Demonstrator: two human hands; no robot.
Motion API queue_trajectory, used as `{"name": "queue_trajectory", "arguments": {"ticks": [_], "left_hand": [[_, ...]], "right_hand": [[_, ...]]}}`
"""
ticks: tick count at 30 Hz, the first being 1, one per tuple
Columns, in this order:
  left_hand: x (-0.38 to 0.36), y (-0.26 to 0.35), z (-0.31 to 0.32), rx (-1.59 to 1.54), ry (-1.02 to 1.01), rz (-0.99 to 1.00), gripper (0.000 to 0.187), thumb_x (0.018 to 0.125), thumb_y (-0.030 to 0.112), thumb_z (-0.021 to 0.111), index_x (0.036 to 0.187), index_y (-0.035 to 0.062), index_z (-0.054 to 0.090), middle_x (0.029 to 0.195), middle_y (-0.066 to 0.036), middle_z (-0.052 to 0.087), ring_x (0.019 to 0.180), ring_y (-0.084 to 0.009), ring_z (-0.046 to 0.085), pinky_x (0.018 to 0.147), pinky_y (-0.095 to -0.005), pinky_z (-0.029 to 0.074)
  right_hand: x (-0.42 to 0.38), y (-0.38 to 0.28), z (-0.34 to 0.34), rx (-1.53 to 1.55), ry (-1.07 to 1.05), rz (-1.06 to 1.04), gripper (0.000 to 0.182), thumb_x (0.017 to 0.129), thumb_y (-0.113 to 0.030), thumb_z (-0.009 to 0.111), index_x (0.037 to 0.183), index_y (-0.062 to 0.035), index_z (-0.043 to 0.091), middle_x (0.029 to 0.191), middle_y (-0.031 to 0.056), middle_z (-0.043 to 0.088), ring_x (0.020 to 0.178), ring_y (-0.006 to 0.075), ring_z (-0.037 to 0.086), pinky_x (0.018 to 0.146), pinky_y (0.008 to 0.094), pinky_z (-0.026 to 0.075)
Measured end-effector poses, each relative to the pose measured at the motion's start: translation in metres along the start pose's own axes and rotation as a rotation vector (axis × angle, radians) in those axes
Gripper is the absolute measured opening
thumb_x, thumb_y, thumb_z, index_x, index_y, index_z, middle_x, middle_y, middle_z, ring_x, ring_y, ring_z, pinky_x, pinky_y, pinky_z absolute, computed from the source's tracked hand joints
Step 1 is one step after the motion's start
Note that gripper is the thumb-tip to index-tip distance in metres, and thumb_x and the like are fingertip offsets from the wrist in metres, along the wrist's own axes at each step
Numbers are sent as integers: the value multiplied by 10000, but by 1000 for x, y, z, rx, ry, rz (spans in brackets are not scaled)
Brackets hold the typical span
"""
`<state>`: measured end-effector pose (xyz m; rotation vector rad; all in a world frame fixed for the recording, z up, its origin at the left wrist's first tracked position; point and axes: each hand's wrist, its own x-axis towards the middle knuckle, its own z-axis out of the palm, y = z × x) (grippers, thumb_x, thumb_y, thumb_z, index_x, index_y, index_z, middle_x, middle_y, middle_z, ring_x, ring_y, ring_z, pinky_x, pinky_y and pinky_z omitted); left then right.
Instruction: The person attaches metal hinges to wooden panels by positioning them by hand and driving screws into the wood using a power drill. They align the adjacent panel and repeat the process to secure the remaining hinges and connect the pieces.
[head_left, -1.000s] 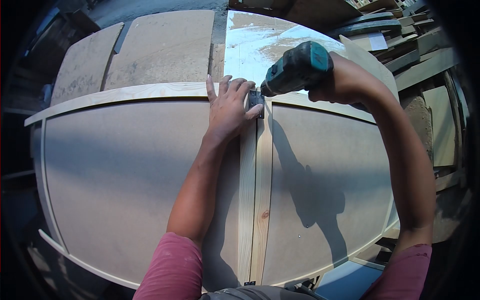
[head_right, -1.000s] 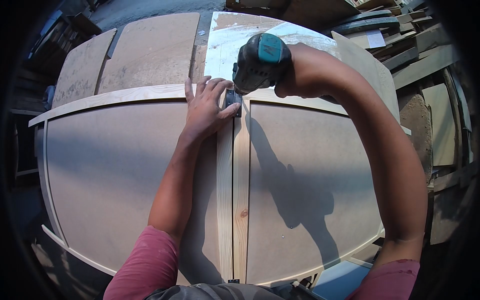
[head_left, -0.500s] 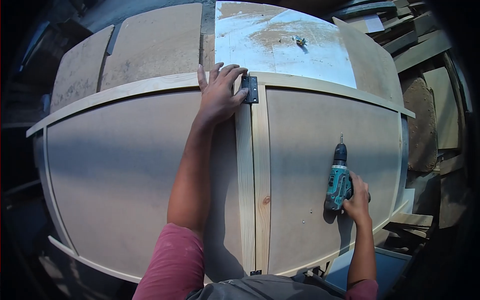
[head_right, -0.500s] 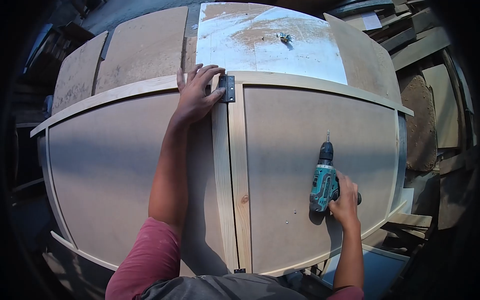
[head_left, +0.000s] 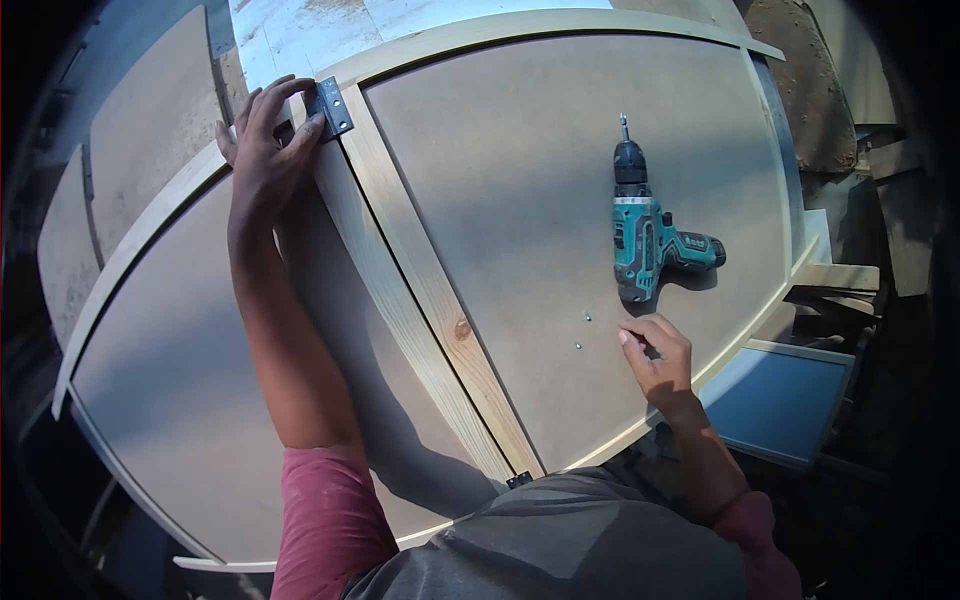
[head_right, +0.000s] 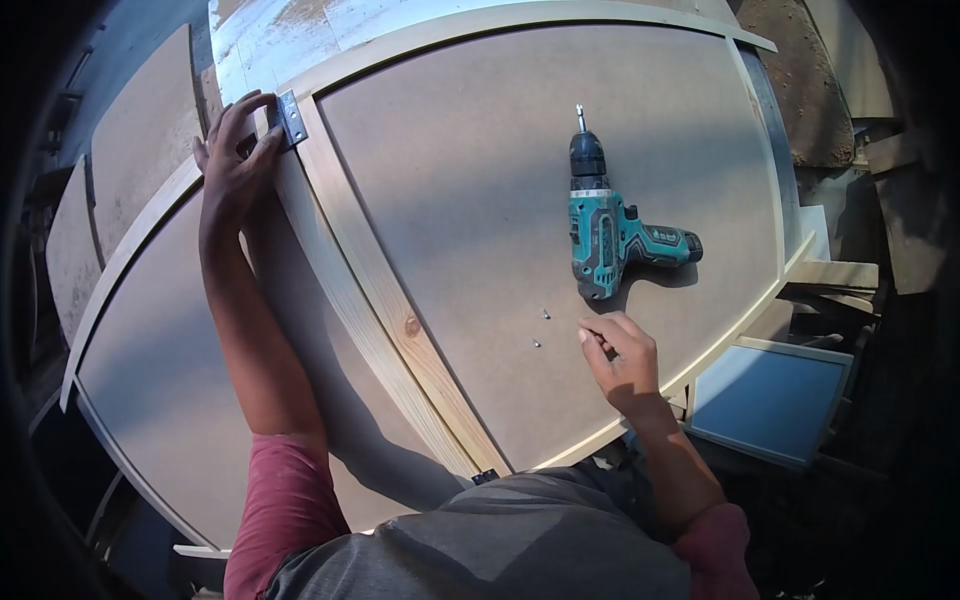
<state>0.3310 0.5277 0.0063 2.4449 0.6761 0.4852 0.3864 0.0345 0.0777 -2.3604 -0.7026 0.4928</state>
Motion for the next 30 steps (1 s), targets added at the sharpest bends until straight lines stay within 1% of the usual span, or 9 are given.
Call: {"name": "queue_trajectory", "arguments": {"ticks": [6, 11, 13, 15, 17, 19, 21, 26, 30], "left_hand": [[0, -4, 0, 77, -13, 34, 438, 941, 383, 681, 1352, 249, 612, 1489, -54, 531, 1478, -275, 365, 1206, -644, -69], [-1, 0, 1, 55, -9, 18, 427, 931, 356, 695, 1336, 242, 618, 1482, -49, 537, 1494, -294, 329, 1212, -632, -70], [-2, 3, 0, 35, -2, -7, 419, 924, 328, 708, 1324, 238, 622, 1475, -39, 545, 1509, -311, 294, 1218, -616, -73], [-1, 5, -1, 42, -7, -5, 413, 924, 328, 705, 1319, 237, 623, 1476, -40, 544, 1512, -322, 287, 1219, -616, -66], [-3, 5, -1, 38, 2, -6, 412, 919, 326, 708, 1313, 239, 624, 1477, -40, 543, 1513, -329, 283, 1219, -613, -65], [-2, 6, -1, 22, -5, -12, 414, 915, 325, 712, 1310, 241, 625, 1478, -42, 542, 1513, -328, 284, 1220, -606, -57], [-2, 4, 0, 27, 7, -18, 419, 908, 317, 721, 1309, 244, 624, 1481, -42, 539, 1514, -329, 281, 1222, -598, -55], [-3, 8, -1, 17, 5, -23, 430, 896, 318, 735, 1306, 253, 626, 1487, -48, 529, 1514, -340, 268, 1220, -609, -66], [-4, 4, 2, 7, 25, 2, 417, 901, 349, 714, 1299, 256, 631, 1488, -61, 526, 1520, -345, 244, 1219, -605, -104]], "right_hand": [[1, -2, 25, -14, 74, 71, 200, 907, -72, 730, 1094, -3, 719, 902, 100, 675, 704, 162, 647, 629, 288, 522], [13, -13, 39, -6, 31, 11, 168, 909, -66, 730, 1061, -3, 696, 863, 84, 644, 678, 151, 609, 613, 282, 493], [15, -18, 36, -154, -36, -51, 103, 927, -79, 705, 1017, -37, 679, 901, 109, 673, 755, 231, 682, 672, 328, 530], [28, -32, 23, -120, -113, -20, 74, 939, -64, 678, 1003, -32, 664, 933, 113, 665, 798, 211, 670, 719, 312, 521], [61, -45, 5, 29, 35, -155, 81, 950, -62, 665, 1022, -26, 664, 936, 62, 664, 795, 153, 633, 734, 278, 506], [113, -38, -5, 347, 261, -50, 152, 954, -59, 664, 1097, -10, 679, 936, 8, 654, 782, 100, 588, 724, 263, 499], [170, -34, -14, 404, 436, -57, 213, 959, -79, 670, 1156, -2, 697, 889, -18, 646, 773, 75, 576, 702, 245, 491], [234, 7, -2, 340, 427, 31, 193, 947, -85, 673, 1113, -5, 731, 788, -25, 623, 711, 57, 549, 652, 207, 457], [241, 16, 5, 406, 364, 46, 185, 946, -93, 687, 1105, -12, 736, 820, -28, 646, 695, 38, 533, 625, 203, 442]]}}
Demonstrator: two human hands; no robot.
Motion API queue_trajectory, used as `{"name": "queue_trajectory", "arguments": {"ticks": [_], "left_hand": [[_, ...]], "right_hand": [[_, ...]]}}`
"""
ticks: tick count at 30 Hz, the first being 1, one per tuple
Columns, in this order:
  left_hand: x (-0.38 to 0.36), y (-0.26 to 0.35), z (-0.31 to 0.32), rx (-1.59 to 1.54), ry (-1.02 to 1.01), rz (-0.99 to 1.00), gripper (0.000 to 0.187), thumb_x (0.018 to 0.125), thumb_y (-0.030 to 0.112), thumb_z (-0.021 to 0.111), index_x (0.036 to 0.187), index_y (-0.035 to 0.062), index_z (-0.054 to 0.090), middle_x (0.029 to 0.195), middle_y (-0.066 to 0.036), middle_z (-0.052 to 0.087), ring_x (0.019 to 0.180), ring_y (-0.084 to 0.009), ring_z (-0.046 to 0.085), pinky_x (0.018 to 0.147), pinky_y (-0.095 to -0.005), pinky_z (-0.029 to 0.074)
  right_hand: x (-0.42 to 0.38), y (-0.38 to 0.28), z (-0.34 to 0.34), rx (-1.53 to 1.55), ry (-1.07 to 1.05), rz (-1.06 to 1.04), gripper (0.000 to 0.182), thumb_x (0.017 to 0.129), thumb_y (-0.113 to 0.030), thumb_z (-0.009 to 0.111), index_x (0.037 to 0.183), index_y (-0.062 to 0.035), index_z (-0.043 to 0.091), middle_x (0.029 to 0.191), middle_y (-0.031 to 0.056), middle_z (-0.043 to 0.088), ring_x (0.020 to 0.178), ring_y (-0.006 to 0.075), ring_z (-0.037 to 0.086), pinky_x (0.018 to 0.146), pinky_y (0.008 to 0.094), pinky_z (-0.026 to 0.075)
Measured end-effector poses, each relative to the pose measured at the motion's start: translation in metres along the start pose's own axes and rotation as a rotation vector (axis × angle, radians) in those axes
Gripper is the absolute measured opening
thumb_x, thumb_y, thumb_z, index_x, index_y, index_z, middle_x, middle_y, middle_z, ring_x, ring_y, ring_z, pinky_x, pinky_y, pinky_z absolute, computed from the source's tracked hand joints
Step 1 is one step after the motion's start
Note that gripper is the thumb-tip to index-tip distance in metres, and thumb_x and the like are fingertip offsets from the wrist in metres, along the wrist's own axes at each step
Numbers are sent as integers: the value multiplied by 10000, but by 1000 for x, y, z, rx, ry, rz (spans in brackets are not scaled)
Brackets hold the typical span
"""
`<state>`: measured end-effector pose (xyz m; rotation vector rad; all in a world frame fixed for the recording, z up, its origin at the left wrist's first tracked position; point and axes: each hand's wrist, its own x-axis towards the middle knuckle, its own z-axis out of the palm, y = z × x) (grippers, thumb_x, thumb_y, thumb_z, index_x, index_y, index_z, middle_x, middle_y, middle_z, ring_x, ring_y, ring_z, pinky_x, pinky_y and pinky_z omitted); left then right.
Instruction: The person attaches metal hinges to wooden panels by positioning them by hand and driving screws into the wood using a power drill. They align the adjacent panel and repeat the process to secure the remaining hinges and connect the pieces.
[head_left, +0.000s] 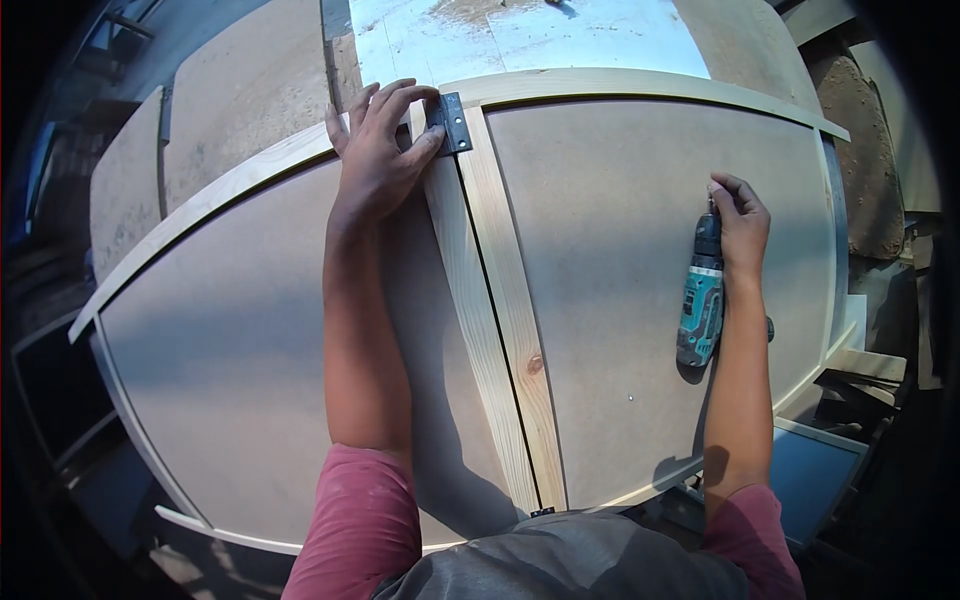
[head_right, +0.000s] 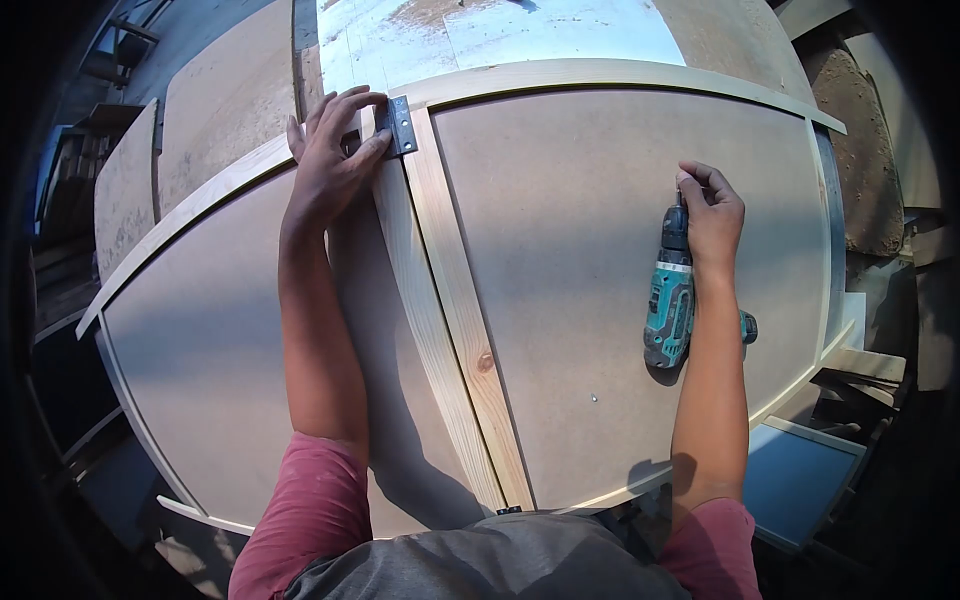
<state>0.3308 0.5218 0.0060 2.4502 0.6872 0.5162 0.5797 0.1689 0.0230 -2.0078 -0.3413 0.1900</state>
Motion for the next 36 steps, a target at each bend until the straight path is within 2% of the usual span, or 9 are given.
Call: {"name": "queue_trajectory", "arguments": {"ticks": [3, 9, 22, 26, 28, 30, 31, 34, 36], "left_hand": [[0, 1, 0, 47, -9, -5, 424, 926, 354, 710, 1327, 249, 619, 1504, -42, 510, 1526, -322, 243, 1221, -606, -104], [0, -3, 1, 38, -8, 16, 444, 916, 365, 728, 1331, 247, 620, 1503, -57, 511, 1528, -316, 248, 1213, -619, -119], [-1, -3, -1, 18, -25, 17, 482, 889, 369, 764, 1336, 259, 623, 1519, -66, 503, 1541, -311, 220, 1219, -605, -133], [-1, -4, -1, 20, -30, 15, 481, 889, 379, 764, 1334, 262, 624, 1517, -64, 507, 1542, -315, 220, 1222, -602, -128], [-2, -4, 0, 22, -18, 22, 480, 892, 381, 762, 1335, 261, 620, 1514, -62, 511, 1542, -318, 218, 1226, -596, -123], [-2, -4, 1, 29, -15, 19, 482, 894, 383, 760, 1338, 261, 616, 1514, -61, 511, 1542, -319, 218, 1227, -594, -121], [-2, -4, 1, 37, -14, 24, 484, 896, 385, 758, 1341, 261, 612, 1514, -60, 512, 1543, -319, 218, 1228, -592, -119], [-2, -5, 1, 44, -19, 33, 488, 901, 395, 752, 1347, 264, 605, 1514, -61, 511, 1542, -316, 219, 1227, -595, -119], [-1, -11, 6, 38, -1, 48, 489, 890, 402, 761, 1337, 266, 616, 1505, -57, 519, 1532, -329, 232, 1226, -592, -114]], "right_hand": [[5, 5, -2, 7, -33, -5, 184, 946, -96, 693, 1106, -19, 740, 871, -24, 671, 715, 36, 547, 641, 200, 447], [10, 7, -2, 15, -59, -30, 199, 935, -98, 706, 1103, 4, 737, 946, 22, 712, 840, 84, 648, 804, 228, 529], [3, 7, -11, 39, -111, 25, 328, 970, -100, 656, 1268, 35, 640, 965, 77, 726, 892, 98, 679, 837, 224, 533], [-34, -1, -60, -388, -95, -49, 407, 961, -126, 636, 1335, 30, 606, 1060, 109, 723, 980, 161, 665, 878, 283, 512], [-62, -17, -92, -538, -266, 9, 462, 864, -21, 584, 1324, 4, 622, 1134, 161, 700, 1068, 235, 659, 958, 350, 503], [-85, -24, -121, -655, -551, -22, 677, 727, 51, 522, 1396, -40, 563, 1279, 198, 619, 1214, 320, 589, 1072, 424, 438], [-98, -34, -121, -656, -553, -23, 677, 727, 51, 522, 1396, -40, 563, 1279, 198, 619, 1214, 320, 589, 1072, 424, 438], [-126, -42, -116, -1044, -603, -222, 924, 643, 65, 548, 1535, -88, 362, 1404, 195, 497, 1333, 403, 437, 1167, 495, 304], [-130, -18, -107, -1057, -520, -292, 908, 642, 65, 550, 1523, -67, 372, 1362, 198, 512, 1286, 402, 461, 1140, 499, 326]]}}
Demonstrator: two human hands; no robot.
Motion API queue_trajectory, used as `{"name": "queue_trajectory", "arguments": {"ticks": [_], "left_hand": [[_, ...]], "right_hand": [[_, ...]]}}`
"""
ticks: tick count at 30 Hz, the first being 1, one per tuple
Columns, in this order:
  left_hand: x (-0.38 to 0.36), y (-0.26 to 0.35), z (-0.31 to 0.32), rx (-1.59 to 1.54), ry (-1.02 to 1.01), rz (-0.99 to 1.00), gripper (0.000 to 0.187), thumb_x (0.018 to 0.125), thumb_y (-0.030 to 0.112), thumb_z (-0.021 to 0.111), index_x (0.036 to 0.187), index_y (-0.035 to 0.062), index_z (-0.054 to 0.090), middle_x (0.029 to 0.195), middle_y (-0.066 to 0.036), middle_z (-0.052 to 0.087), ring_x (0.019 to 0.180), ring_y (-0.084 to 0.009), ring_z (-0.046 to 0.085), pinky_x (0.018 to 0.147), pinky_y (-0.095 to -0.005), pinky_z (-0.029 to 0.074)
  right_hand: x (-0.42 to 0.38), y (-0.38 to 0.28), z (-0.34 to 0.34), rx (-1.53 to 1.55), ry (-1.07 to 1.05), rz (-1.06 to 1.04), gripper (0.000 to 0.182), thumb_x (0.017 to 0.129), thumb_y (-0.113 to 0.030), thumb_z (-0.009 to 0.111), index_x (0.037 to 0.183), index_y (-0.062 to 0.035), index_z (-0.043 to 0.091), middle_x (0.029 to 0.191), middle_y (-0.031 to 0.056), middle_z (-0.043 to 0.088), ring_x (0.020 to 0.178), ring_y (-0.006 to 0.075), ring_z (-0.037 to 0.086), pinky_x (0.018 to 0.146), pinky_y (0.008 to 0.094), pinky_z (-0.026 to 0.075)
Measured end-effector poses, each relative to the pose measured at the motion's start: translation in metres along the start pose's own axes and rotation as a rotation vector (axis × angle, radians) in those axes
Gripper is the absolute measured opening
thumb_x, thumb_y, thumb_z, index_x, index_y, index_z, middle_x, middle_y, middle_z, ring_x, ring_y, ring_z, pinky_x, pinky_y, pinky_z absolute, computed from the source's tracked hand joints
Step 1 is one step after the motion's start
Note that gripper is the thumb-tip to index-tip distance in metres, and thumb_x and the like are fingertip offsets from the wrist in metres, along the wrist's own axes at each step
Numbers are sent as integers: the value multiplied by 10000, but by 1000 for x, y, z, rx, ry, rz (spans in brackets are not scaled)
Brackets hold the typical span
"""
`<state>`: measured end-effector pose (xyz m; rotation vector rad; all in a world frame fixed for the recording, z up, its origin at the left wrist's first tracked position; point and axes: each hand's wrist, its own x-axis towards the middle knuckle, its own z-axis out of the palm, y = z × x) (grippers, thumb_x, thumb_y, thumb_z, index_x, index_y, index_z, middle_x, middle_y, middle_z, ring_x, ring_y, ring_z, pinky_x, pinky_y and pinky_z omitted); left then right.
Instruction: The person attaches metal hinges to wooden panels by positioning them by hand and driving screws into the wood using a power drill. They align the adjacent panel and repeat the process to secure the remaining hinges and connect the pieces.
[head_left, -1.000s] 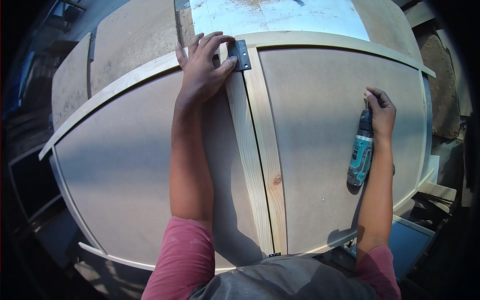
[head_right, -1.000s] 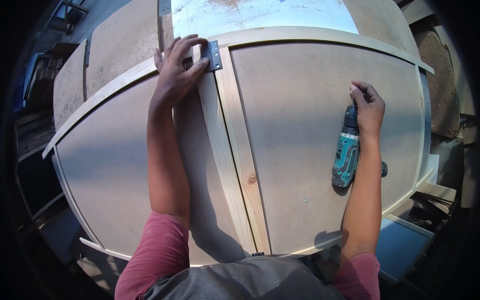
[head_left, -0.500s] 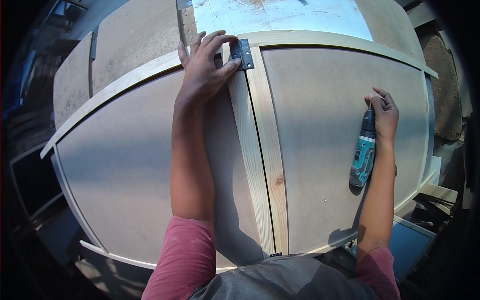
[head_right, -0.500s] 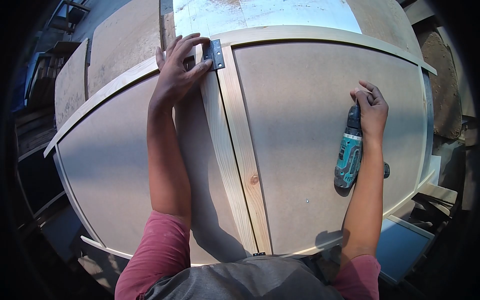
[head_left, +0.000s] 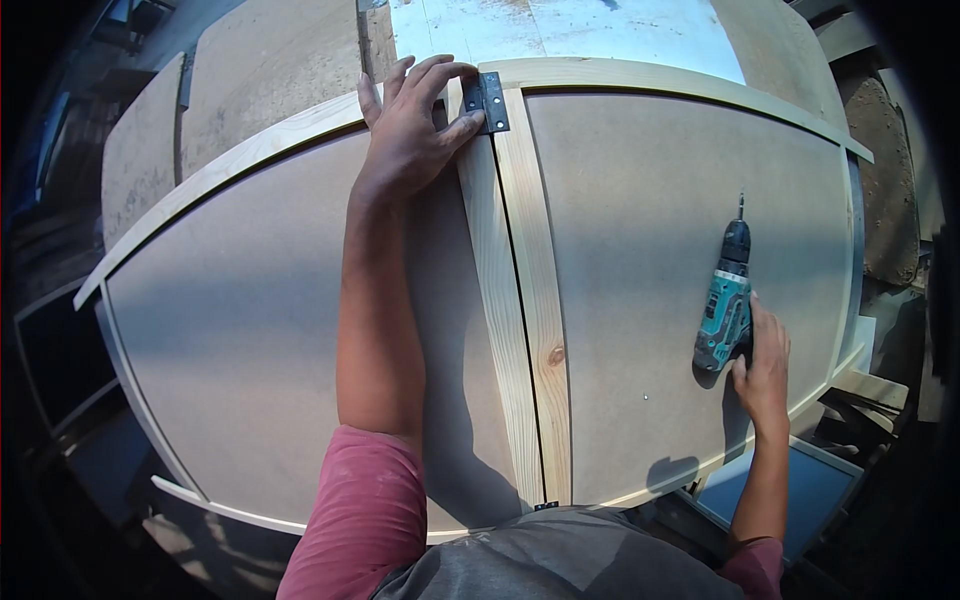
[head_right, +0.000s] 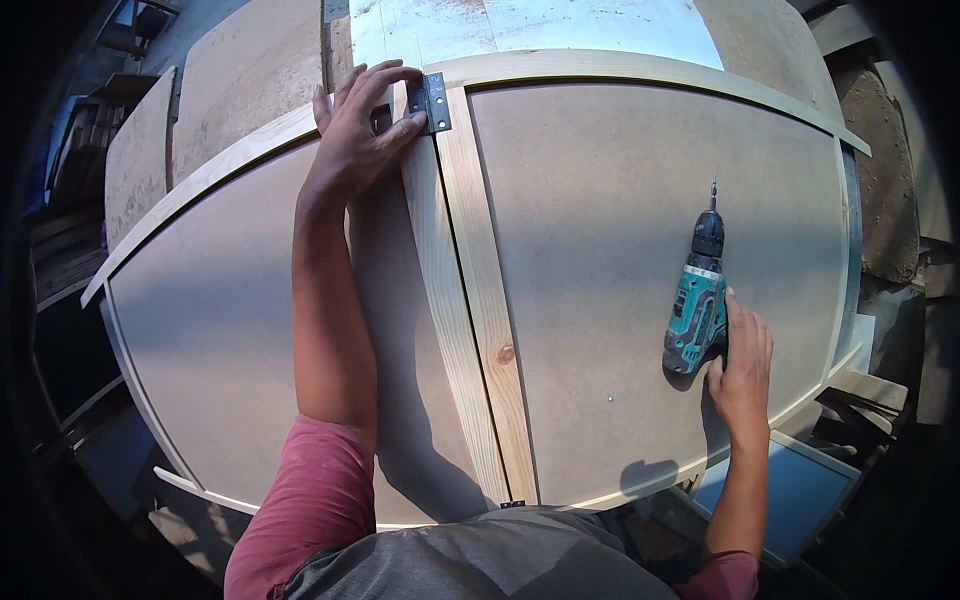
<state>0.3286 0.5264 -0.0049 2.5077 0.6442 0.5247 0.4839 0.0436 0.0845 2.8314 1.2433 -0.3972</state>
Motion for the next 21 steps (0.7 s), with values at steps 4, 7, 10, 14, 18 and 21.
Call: {"name": "queue_trajectory", "arguments": {"ticks": [4, 7, 10, 14, 18, 21], "left_hand": [[-1, 1, 1, 6, 27, 2, 496, 879, 414, 768, 1330, 267, 624, 1498, -53, 523, 1523, -336, 243, 1226, -586, -112], [-2, 2, 3, -7, 72, 9, 494, 882, 411, 764, 1333, 267, 624, 1504, -52, 517, 1525, -330, 240, 1227, -579, -118], [-3, 2, 4, 1, 73, -9, 492, 881, 404, 765, 1333, 269, 625, 1509, -53, 512, 1526, -327, 238, 1227, -575, -124], [-2, 6, -1, 5, 61, -17, 472, 889, 400, 760, 1329, 292, 629, 1520, -49, 502, 1534, -323, 231, 1226, -584, -125], [-2, 8, -2, 20, 41, -30, 463, 901, 392, 753, 1337, 308, 623, 1523, -34, 502, 1543, -317, 215, 1223, -591, -127], [-3, 6, 1, 19, 59, -22, 457, 901, 388, 754, 1333, 310, 624, 1511, -21, 517, 1541, -328, 219, 1219, -594, -121]], "right_hand": [[12, 8, 29, 16, 186, 2, 840, 640, 35, 563, 1468, -17, 433, 1204, 205, 556, 1145, 405, 513, 1064, 501, 372], [27, -5, 15, 80, 217, 7, 711, 695, -45, 633, 1395, 1, 517, 1099, 196, 607, 1037, 407, 568, 1057, 488, 384], [43, -42, -9, 637, 231, -62, 516, 847, -264, 737, 1283, -23, 601, 1032, 123, 658, 904, 271, 636, 890, 399, 495], [63, -86, -38, 783, 59, 63, 282, 929, -286, 726, 1097, -70, 661, 898, 13, 626, 791, 129, 576, 721, 288, 471], [98, -114, -50, 876, 83, -47, 241, 909, -166, 748, 1108, -50, 675, 911, 10, 650, 793, 108, 611, 719, 262, 494], [113, -143, -52, 893, 103, -194, 230, 897, -149, 765, 1088, -43, 692, 859, 8, 664, 736, 114, 620, 693, 275, 510]]}}
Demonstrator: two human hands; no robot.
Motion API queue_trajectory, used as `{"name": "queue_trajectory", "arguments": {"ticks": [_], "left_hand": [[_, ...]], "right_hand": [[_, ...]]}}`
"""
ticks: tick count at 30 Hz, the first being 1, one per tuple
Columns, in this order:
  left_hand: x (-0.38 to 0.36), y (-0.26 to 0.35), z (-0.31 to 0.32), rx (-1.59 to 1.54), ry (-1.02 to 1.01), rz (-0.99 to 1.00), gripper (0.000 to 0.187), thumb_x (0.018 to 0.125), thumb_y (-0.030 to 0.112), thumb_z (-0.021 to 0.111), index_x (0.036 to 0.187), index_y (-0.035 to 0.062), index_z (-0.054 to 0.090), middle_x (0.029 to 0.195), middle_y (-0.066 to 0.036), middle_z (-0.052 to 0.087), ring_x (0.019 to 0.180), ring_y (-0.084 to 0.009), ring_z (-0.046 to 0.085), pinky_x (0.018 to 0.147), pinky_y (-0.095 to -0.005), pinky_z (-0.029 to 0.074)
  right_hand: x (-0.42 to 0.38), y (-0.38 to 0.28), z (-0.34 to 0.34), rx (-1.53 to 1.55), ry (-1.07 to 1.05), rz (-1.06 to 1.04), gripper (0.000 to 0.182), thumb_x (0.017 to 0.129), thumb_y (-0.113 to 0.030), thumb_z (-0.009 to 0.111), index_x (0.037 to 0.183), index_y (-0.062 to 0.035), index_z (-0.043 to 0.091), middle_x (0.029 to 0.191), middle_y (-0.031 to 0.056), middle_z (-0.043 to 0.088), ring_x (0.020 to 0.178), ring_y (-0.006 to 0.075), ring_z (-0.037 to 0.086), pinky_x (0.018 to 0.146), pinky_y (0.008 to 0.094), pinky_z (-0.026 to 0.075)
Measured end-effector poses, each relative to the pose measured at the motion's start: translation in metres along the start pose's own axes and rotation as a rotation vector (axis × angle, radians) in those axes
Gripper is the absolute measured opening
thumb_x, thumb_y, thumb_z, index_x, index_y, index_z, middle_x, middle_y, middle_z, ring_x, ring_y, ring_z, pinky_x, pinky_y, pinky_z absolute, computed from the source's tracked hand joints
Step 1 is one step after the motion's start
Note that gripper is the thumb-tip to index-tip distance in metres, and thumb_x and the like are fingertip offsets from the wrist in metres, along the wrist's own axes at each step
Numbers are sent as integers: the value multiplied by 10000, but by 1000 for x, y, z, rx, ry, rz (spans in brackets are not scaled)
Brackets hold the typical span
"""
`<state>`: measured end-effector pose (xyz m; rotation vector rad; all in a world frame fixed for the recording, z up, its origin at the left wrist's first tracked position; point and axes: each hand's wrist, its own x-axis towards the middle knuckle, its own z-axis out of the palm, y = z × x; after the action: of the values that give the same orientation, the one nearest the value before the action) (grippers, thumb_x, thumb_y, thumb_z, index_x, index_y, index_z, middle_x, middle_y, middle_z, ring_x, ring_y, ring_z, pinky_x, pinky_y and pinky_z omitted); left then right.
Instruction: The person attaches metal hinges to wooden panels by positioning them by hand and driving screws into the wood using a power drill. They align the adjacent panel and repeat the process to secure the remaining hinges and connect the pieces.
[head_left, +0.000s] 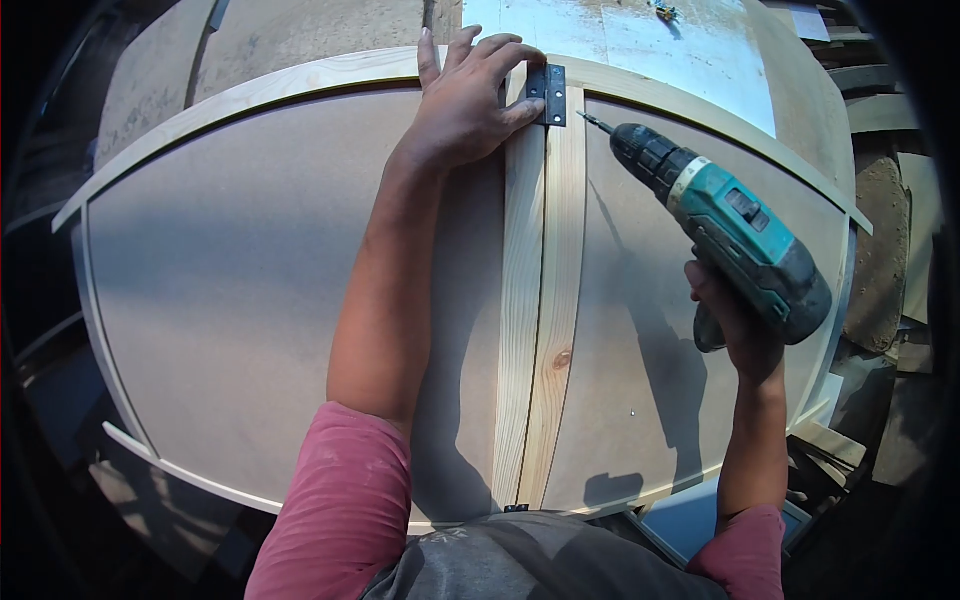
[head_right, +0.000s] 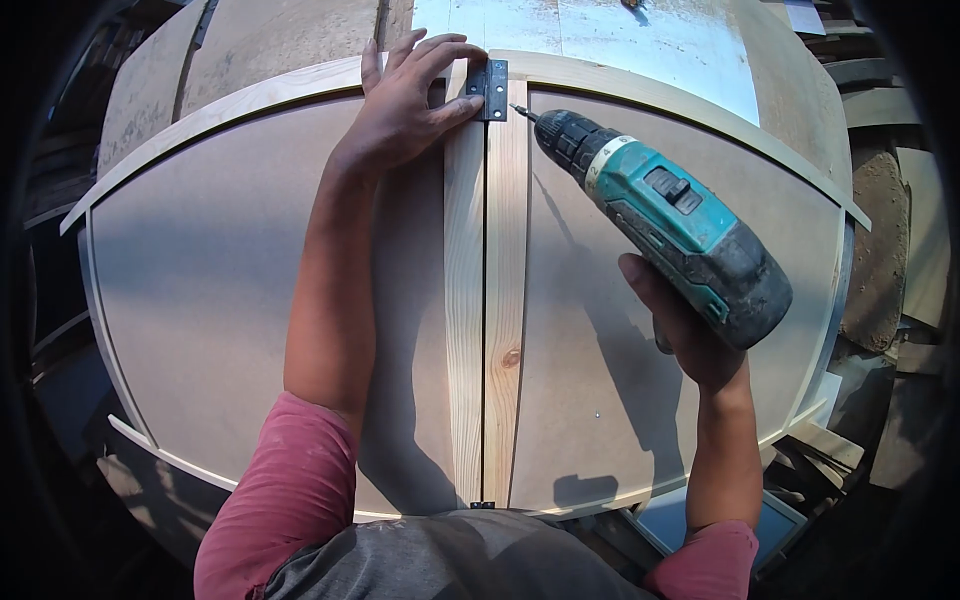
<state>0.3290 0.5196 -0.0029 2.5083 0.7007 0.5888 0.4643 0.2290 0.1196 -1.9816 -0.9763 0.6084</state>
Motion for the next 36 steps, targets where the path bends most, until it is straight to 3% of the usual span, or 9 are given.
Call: {"name": "queue_trajectory", "arguments": {"ticks": [9, 28, 32, 36], "left_hand": [[1, -10, 9, 19, 39, 33, 464, 889, 405, 760, 1320, 300, 624, 1485, -18, 541, 1533, -335, 235, 1212, -603, -99], [1, -1, 5, 1, 24, -4, 474, 893, 401, 749, 1334, 285, 618, 1491, -43, 530, 1532, -351, 228, 1209, -606, -117], [2, 1, 4, -6, 17, -16, 476, 889, 395, 754, 1331, 285, 618, 1491, -36, 531, 1532, -348, 229, 1209, -610, -118], [0, 2, 4, -5, 15, -15, 485, 879, 388, 764, 1331, 288, 619, 1486, -24, 535, 1530, -342, 237, 1207, -614, -117]], "right_hand": [[11, -1, 9, 169, -78, 136, 246, 864, -158, 808, 1062, -58, 701, 841, 17, 675, 735, 124, 631, 655, 291, 514], [31, -29, 2, -7, -92, 163, 270, 855, -188, 813, 1069, -59, 711, 868, 24, 700, 717, 129, 639, 650, 295, 530], [56, -65, -11, -341, -196, 292, 291, 849, -249, 815, 1047, -58, 721, 867, 52, 705, 706, 129, 633, 661, 307, 519], [96, -98, -18, -714, -300, -78, 277, 830, -228, 788, 1023, -42, 715, 754, 68, 674, 659, 135, 624, 638, 319, 511]]}}
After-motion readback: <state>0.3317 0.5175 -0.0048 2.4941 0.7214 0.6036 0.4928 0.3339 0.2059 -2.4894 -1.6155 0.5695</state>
